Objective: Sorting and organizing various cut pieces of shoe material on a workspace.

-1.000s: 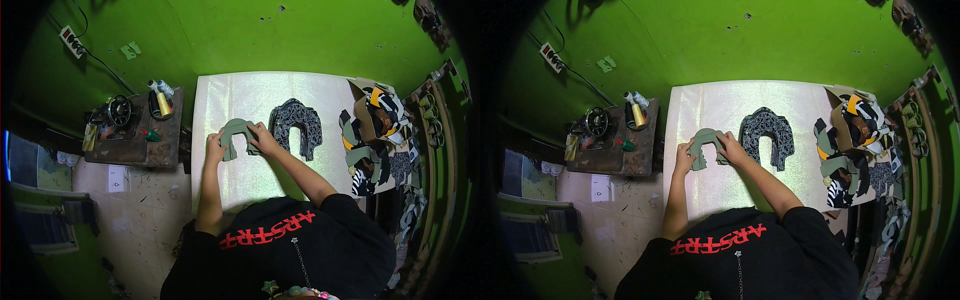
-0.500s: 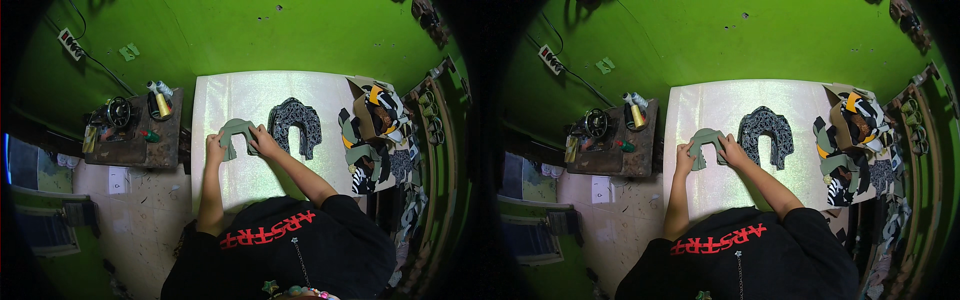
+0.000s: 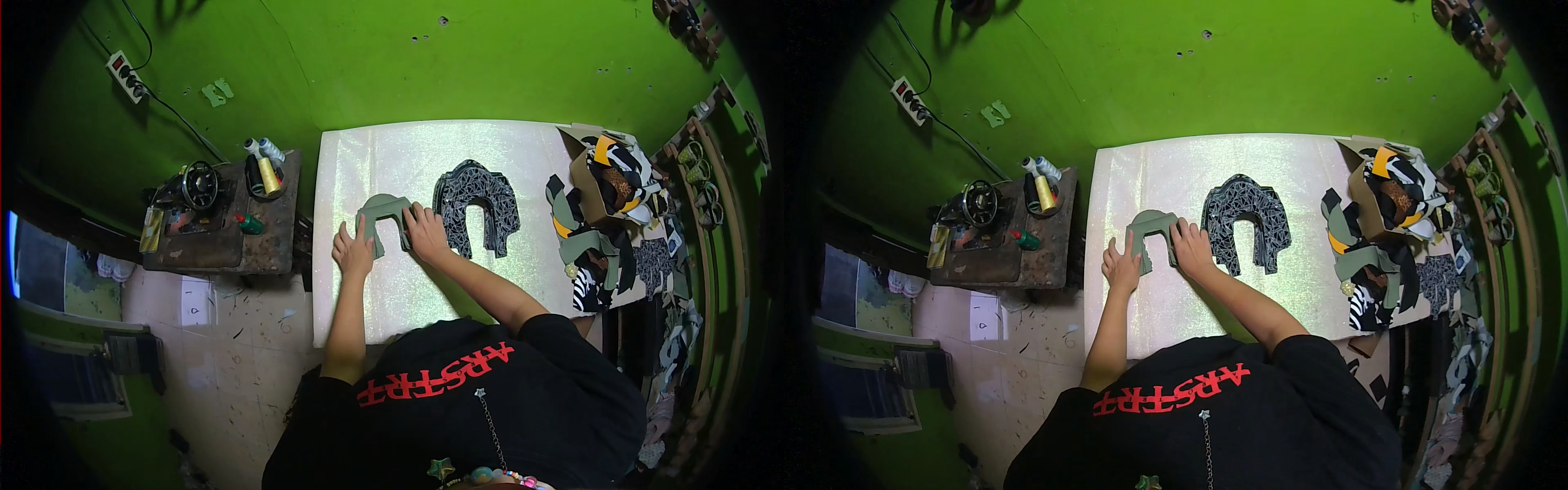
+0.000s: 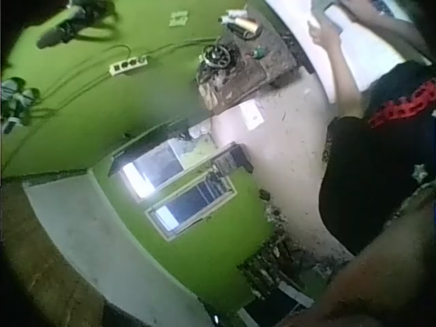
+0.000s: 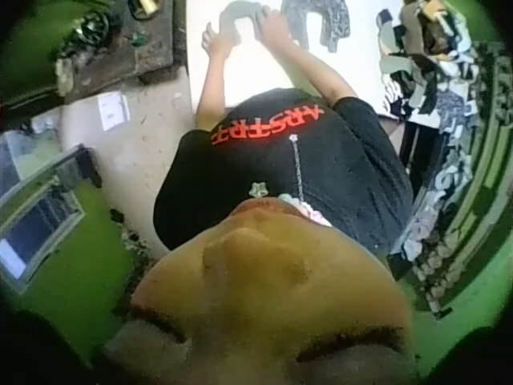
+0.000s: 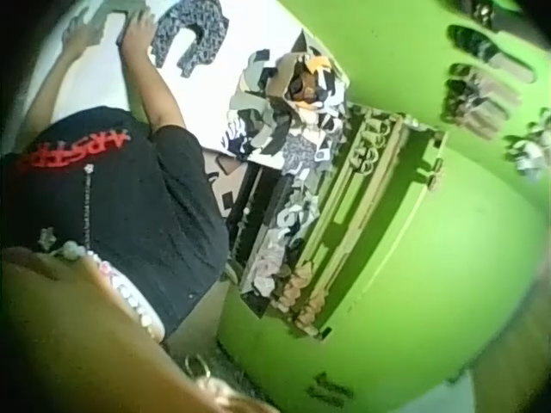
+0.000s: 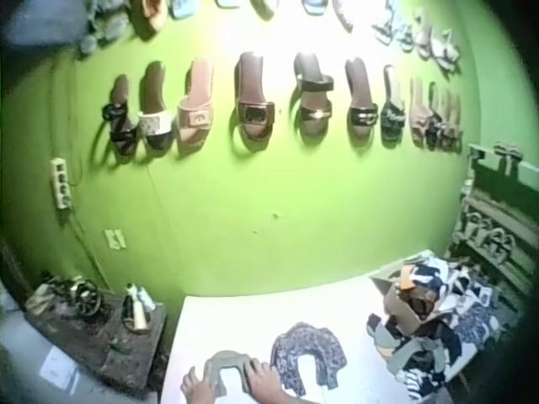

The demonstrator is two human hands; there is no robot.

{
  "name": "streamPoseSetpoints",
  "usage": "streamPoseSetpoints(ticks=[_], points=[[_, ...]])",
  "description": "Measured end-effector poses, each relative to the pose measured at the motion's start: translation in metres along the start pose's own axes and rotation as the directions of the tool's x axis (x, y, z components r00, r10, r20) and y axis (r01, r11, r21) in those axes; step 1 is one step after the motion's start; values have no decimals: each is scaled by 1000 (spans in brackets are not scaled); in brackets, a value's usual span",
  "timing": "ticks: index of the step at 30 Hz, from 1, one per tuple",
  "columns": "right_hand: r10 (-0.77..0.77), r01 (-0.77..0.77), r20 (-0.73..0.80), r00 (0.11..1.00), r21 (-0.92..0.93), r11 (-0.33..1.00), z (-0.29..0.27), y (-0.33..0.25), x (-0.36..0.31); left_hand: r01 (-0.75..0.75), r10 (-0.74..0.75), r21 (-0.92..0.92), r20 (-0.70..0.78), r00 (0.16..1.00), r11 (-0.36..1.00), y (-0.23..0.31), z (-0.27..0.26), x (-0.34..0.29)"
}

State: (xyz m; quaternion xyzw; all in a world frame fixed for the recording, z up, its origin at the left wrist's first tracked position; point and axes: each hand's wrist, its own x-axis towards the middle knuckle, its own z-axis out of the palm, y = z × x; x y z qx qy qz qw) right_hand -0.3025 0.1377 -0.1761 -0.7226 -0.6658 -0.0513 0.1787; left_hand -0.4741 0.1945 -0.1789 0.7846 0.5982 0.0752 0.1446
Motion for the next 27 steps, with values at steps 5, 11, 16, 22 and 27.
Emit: streamPoseSetpoints(ticks=[5,11,16,22,27], points=[[-30,46,-106,994,156,987,-34,9,-22,-27,28,10,-112,993,1000,23,-9,-6],[88,-45,-153,984,266,963,-59,55,-68,-220,171,-127,-313,934,967,95,-5,-32],[320,-259,-178,931,295,920,-84,105,-107,-389,322,-183,-313,893,903,157,18,-54],[495,-449,-245,834,221,866,-117,180,-151,-563,501,-212,-284,818,799,234,41,-75],[545,-488,-227,807,263,832,-127,241,-172,-644,592,-257,-254,765,721,287,52,-88]])
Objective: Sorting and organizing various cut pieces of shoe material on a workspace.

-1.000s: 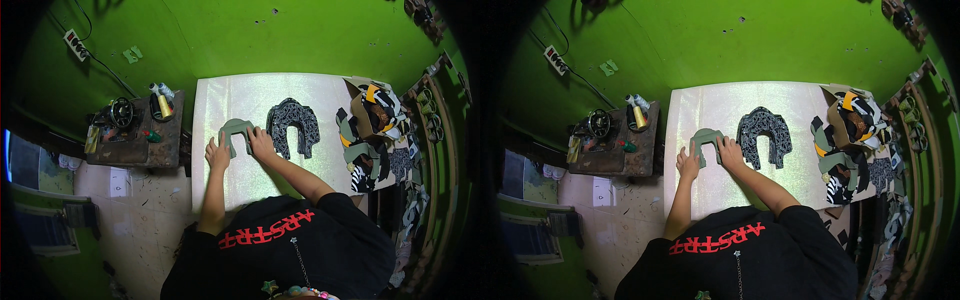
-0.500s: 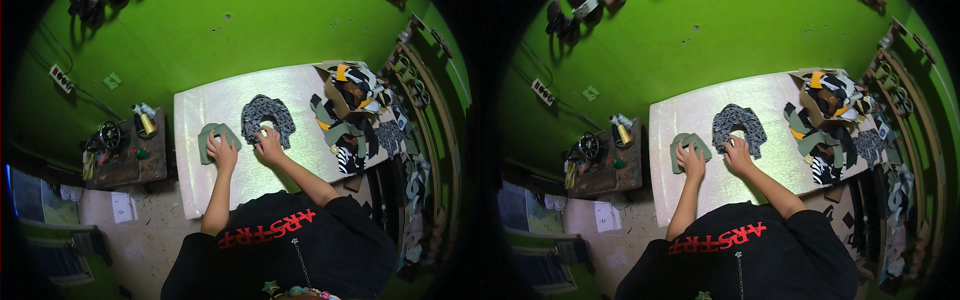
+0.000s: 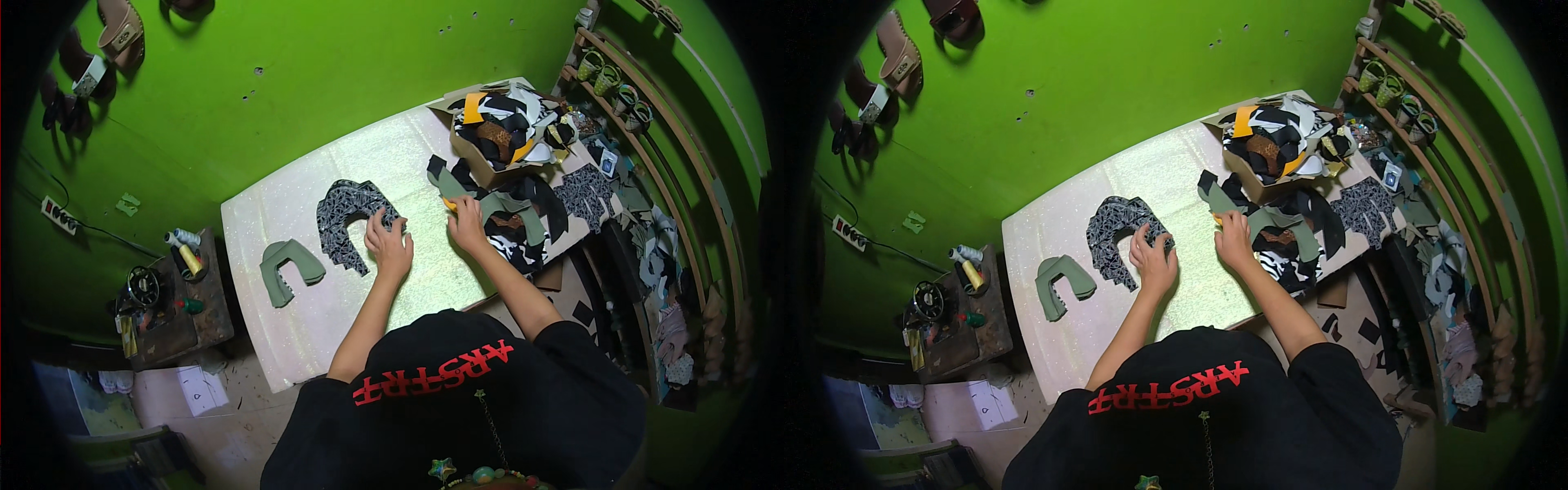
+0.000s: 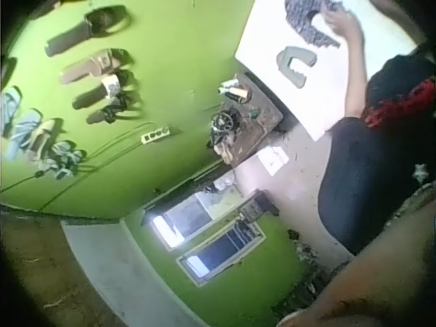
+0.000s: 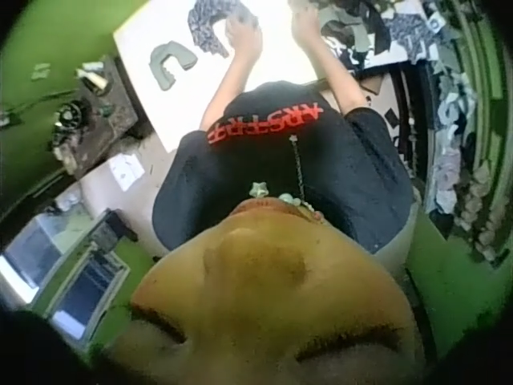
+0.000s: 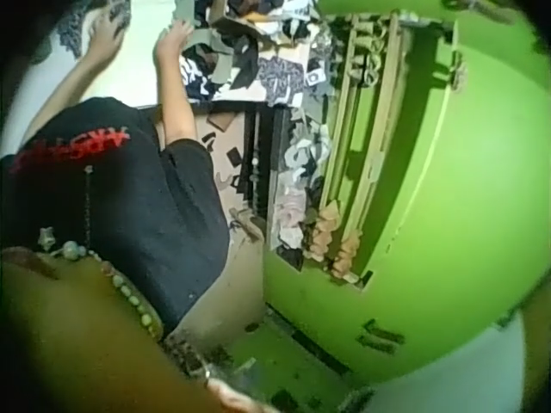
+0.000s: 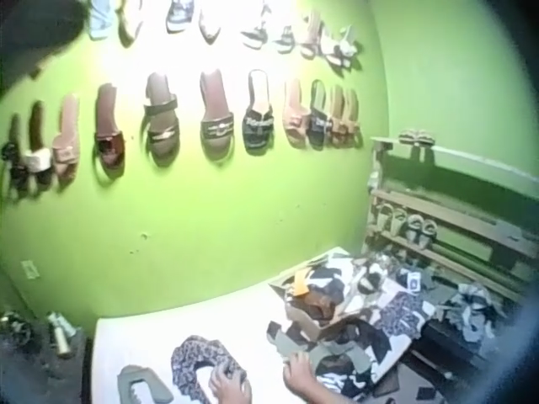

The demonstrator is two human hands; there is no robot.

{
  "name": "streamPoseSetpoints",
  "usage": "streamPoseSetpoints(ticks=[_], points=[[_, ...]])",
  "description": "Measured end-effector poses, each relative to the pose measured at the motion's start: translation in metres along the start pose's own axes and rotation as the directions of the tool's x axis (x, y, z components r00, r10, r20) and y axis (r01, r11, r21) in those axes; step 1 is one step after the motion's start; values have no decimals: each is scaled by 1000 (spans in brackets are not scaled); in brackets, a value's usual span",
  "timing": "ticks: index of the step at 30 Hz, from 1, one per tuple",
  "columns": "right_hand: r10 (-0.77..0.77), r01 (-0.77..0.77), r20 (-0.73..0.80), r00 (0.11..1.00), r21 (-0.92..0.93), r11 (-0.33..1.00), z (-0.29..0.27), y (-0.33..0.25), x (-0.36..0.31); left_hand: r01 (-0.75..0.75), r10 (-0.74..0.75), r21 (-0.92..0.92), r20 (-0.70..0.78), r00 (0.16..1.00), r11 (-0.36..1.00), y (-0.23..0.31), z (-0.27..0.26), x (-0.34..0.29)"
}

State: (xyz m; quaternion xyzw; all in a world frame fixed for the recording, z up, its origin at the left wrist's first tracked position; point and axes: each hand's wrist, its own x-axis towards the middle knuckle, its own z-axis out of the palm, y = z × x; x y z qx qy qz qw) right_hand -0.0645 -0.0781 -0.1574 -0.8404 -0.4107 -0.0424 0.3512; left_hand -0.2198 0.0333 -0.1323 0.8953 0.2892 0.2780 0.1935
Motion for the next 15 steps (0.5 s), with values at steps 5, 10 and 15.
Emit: streamPoseSetpoints(ticks=[5,10,15], points=[[-3,5,73,997,-31,1000,0,32,21,9,-8,-35,28,1000,999,23,16,10],[125,-113,108,986,-110,987,11,43,44,66,-66,-17,25,998,998,23,25,15],[88,-59,115,989,-238,970,22,46,55,131,-131,6,-6,991,991,21,24,13]])
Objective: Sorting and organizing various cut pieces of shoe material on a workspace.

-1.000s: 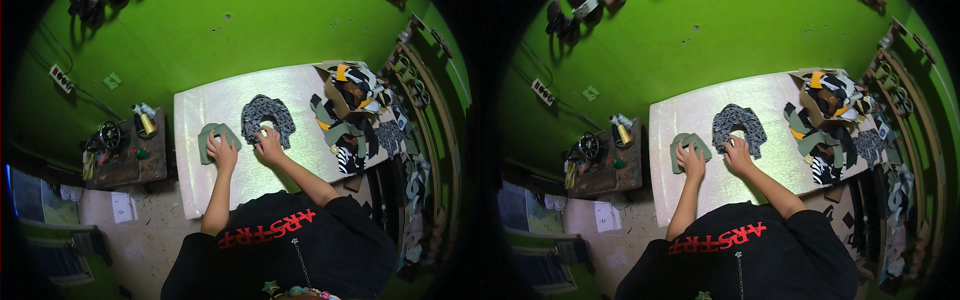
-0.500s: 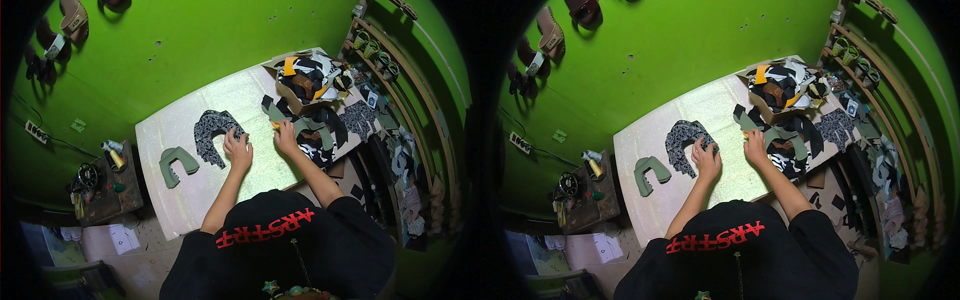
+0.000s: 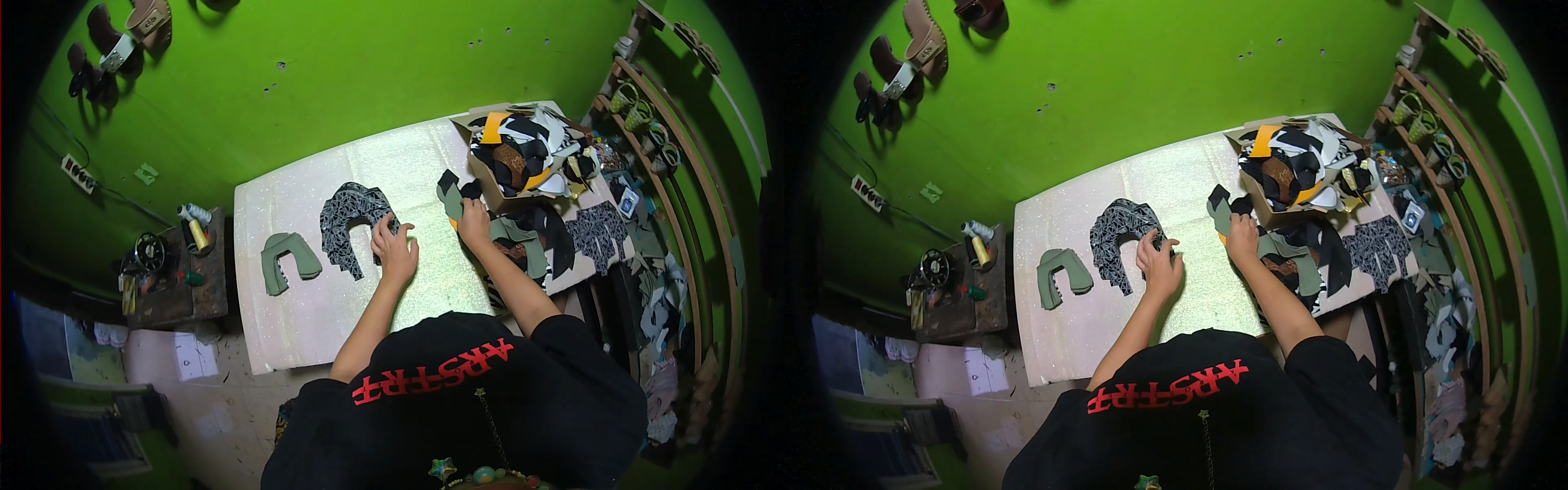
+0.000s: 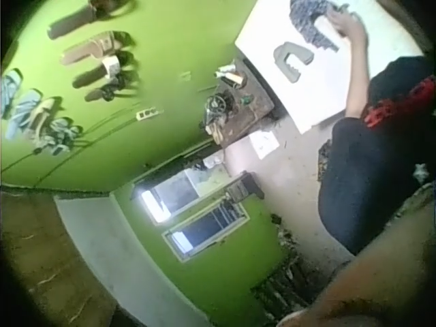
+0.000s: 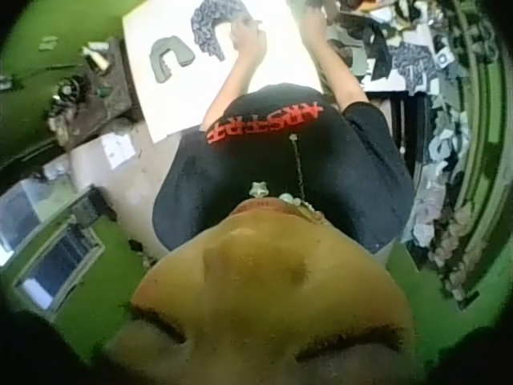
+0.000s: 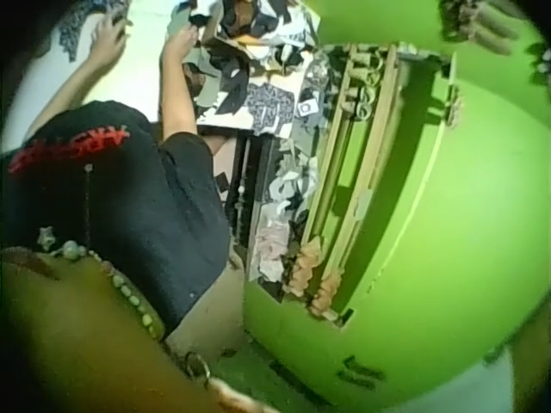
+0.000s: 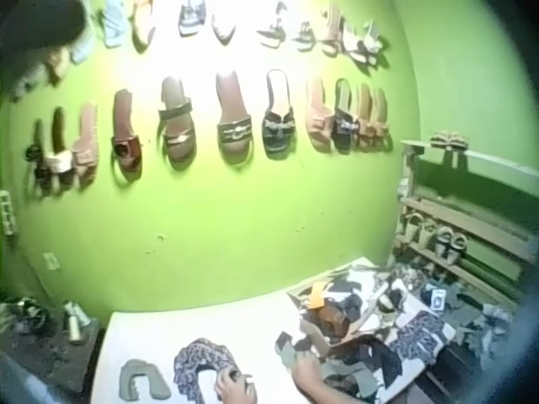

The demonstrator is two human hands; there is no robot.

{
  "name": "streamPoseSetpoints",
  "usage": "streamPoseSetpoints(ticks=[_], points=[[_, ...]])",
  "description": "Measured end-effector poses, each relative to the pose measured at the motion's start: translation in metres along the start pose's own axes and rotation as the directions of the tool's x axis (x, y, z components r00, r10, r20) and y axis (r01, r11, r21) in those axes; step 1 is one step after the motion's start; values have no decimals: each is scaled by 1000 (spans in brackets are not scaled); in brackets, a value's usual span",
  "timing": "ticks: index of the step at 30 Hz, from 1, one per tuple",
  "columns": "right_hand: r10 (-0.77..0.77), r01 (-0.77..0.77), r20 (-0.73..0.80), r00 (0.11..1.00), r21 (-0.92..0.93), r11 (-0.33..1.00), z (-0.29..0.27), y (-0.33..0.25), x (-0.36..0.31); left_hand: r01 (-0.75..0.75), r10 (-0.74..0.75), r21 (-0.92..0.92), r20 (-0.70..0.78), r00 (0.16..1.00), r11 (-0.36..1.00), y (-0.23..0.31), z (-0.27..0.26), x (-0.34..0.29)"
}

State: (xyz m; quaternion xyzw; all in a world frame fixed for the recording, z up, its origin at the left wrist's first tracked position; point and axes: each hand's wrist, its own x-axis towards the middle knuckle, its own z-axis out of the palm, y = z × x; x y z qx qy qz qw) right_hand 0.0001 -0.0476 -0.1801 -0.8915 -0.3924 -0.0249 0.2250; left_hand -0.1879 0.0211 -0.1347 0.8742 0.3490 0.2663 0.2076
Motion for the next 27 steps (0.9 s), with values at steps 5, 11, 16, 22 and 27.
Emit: streamPoseSetpoints(ticks=[5,11,16,22,27], points=[[-7,11,-24,1000,134,991,0,-7,0,61,-61,-12,-44,997,998,-9,-6,-6],[233,-325,243,942,836,441,14,-18,3,107,-81,-358,86,993,928,-31,-1,-4],[-27,-547,547,836,837,8,-8,-57,-25,274,-173,-553,228,958,787,-19,-5,-10],[-81,-622,625,776,780,67,-19,-103,-57,301,-168,-573,274,947,762,-20,-33,-24],[-102,-577,592,799,804,143,-19,-135,-66,169,-174,-426,28,984,889,-54,-59,-35]])
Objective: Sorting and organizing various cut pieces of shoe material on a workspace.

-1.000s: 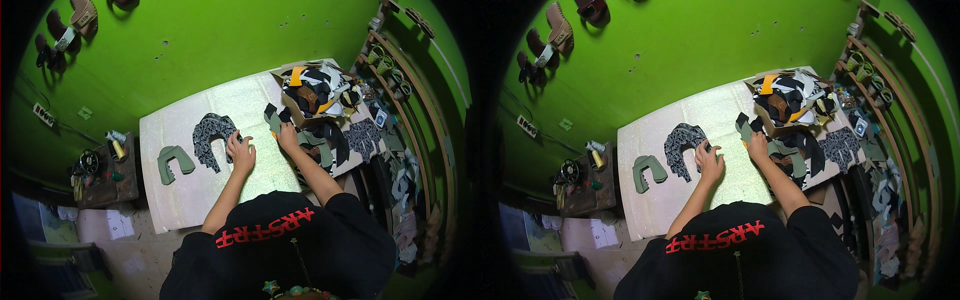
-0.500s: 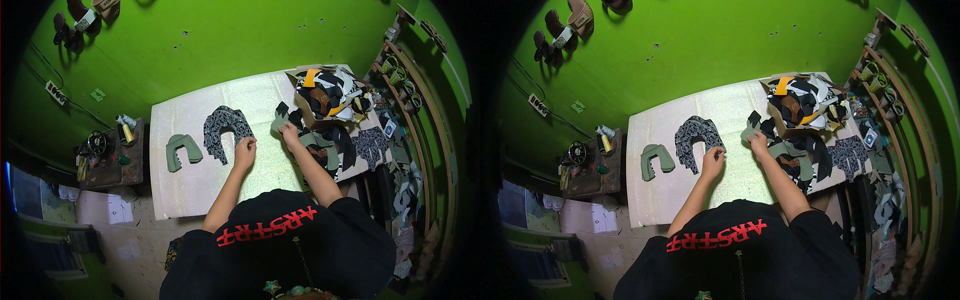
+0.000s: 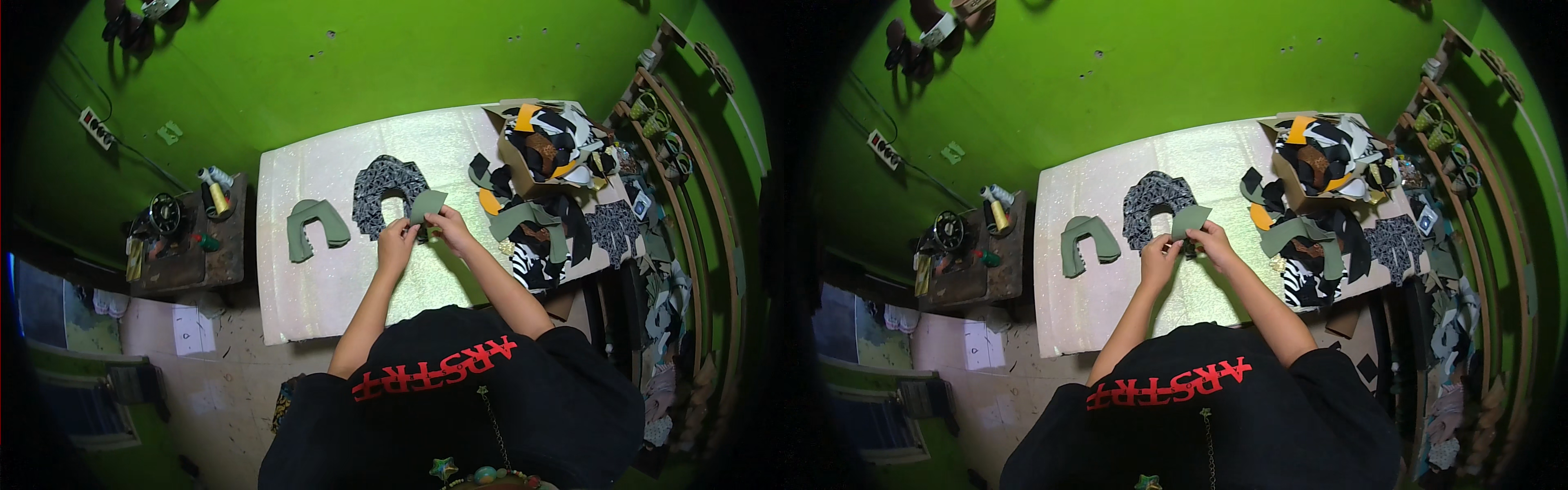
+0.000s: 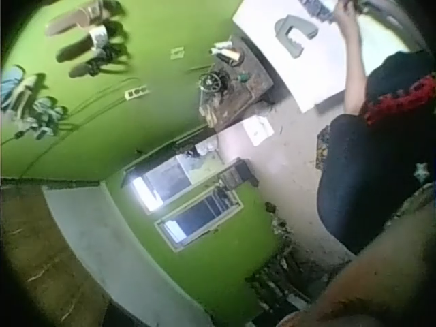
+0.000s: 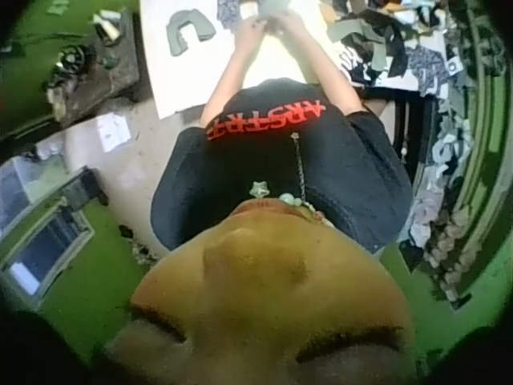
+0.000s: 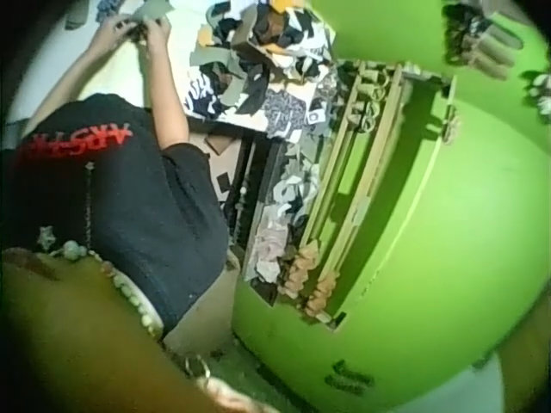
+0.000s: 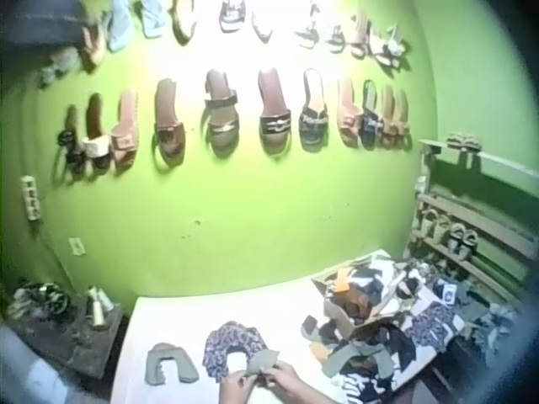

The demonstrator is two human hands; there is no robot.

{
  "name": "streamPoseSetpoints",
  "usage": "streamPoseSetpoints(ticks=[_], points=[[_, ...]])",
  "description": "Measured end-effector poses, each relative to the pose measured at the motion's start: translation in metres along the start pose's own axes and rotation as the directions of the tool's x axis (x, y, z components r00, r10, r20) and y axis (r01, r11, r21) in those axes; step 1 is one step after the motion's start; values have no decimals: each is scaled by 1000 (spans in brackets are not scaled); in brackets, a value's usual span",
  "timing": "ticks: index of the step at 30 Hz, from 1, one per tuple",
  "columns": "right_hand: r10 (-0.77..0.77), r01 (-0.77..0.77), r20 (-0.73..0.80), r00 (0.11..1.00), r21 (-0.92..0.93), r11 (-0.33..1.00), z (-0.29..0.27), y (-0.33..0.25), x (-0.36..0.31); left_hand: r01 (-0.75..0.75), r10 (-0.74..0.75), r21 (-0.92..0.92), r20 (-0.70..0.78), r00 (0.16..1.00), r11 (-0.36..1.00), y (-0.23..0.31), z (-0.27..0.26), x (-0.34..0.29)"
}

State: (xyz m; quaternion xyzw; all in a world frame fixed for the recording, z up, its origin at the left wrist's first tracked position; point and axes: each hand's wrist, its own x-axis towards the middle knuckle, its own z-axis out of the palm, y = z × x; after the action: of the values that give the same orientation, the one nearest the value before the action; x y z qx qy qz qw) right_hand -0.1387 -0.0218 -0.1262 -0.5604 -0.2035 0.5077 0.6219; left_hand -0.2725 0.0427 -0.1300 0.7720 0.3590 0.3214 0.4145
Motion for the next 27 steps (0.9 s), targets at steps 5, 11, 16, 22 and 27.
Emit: streamPoseSetpoints(ticks=[5,11,16,22,27], points=[[-128,130,-37,991,79,988,33,5,11,-36,57,188,-108,992,982,-17,-50,-7],[-289,303,113,951,-133,944,71,31,40,83,-53,178,-169,984,980,-52,-111,-14],[-199,226,165,966,-165,960,122,51,53,163,-151,36,-222,963,986,-96,-156,-19],[-196,235,192,962,-208,950,163,68,85,275,-243,53,-328,913,960,-117,-194,-10],[-210,267,174,962,-442,857,194,63,110,328,-290,44,-364,885,944,-145,-218,13]])
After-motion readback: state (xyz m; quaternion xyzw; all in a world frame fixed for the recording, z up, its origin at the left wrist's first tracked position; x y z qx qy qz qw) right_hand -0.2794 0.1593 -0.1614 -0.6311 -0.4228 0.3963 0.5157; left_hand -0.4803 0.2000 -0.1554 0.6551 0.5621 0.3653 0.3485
